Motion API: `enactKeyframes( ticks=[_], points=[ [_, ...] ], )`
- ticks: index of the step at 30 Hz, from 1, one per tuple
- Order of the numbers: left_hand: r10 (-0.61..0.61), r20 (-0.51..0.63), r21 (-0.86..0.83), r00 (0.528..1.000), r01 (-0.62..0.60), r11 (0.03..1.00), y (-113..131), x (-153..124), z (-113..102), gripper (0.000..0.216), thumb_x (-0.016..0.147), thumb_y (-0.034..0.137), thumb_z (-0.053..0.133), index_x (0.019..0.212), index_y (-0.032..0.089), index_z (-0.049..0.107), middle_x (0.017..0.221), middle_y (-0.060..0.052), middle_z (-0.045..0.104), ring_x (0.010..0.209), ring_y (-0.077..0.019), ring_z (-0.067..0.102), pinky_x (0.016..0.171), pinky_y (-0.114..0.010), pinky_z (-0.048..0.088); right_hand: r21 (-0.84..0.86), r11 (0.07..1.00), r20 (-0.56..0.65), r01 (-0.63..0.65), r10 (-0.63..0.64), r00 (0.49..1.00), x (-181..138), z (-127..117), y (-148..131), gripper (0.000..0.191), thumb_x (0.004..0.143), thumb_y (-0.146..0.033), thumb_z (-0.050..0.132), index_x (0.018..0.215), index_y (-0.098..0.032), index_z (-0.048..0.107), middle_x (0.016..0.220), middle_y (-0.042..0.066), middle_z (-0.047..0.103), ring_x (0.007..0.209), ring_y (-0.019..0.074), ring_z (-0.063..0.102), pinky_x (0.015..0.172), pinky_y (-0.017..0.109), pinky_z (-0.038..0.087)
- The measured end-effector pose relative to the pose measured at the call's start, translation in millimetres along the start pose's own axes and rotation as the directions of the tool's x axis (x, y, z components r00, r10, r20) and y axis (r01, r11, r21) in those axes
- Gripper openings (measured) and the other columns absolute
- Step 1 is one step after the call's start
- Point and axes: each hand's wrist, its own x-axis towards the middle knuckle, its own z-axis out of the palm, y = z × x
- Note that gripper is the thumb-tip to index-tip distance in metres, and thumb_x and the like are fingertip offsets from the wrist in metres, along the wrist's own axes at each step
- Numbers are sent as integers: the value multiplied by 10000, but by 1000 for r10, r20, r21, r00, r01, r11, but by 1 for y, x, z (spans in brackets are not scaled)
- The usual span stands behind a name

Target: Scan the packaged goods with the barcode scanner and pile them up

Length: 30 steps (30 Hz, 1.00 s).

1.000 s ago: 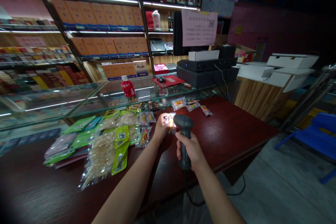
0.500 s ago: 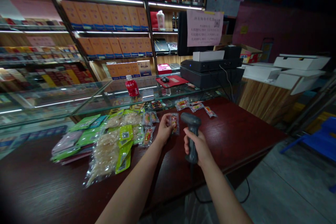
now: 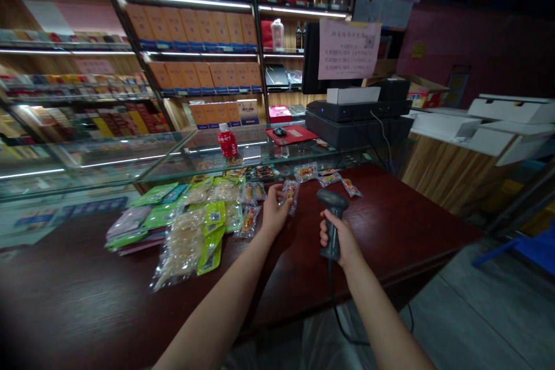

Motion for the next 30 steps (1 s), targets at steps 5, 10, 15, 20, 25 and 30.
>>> enactKeyframes(
  ticks=[5,10,15,20,25,30],
  points=[
    [-97,-137,203,986,124,971,22,13,-35,407,764,165,632,1139,162,475,880,-54,636,839,-192,621,772,-298,462,-6,1000,-3,-8,8,1000,1,0,1,333,653,-389,813,810,-183,605,483,-67,541,340,61,447,306,144,346],
    [-225,-229,429,947,306,850,26,5,-86,477,803,234,603,1239,152,430,912,-89,666,866,-245,649,751,-321,466,-1,1000,-4,-13,13,1000,-2,0,1,337,645,-381,821,811,-177,610,487,-64,545,350,58,449,312,142,355],
    [-203,-197,720,959,282,634,25,-17,-109,452,852,243,516,1274,100,440,975,-152,669,963,-295,625,848,-375,436,-7,1000,-6,-14,14,1000,-5,1,-1,320,650,-362,819,807,-174,613,490,-62,544,361,63,455,315,148,366],
    [-110,-125,871,986,162,463,22,-28,-110,221,884,278,455,992,152,600,1013,-159,615,1060,-318,538,924,-414,384,-20,1000,0,-6,6,1000,-5,1,-1,309,649,-354,815,796,-177,609,484,-57,543,361,69,457,316,152,364],
    [-49,-82,833,995,95,544,31,-28,-105,211,854,241,502,1034,191,601,1088,-146,553,1122,-321,478,960,-435,351,-28,1000,13,2,-1,1000,-6,2,-1,286,669,-349,800,802,-182,610,491,-53,546,360,74,453,314,156,359],
    [24,79,719,997,-74,691,43,-15,-77,227,824,194,561,1048,216,590,1155,-126,524,1186,-306,422,1025,-445,298,-20,1000,33,14,-13,999,-8,4,-3,298,680,-367,793,832,-189,610,503,-59,539,362,73,449,317,157,348]
  ],
)
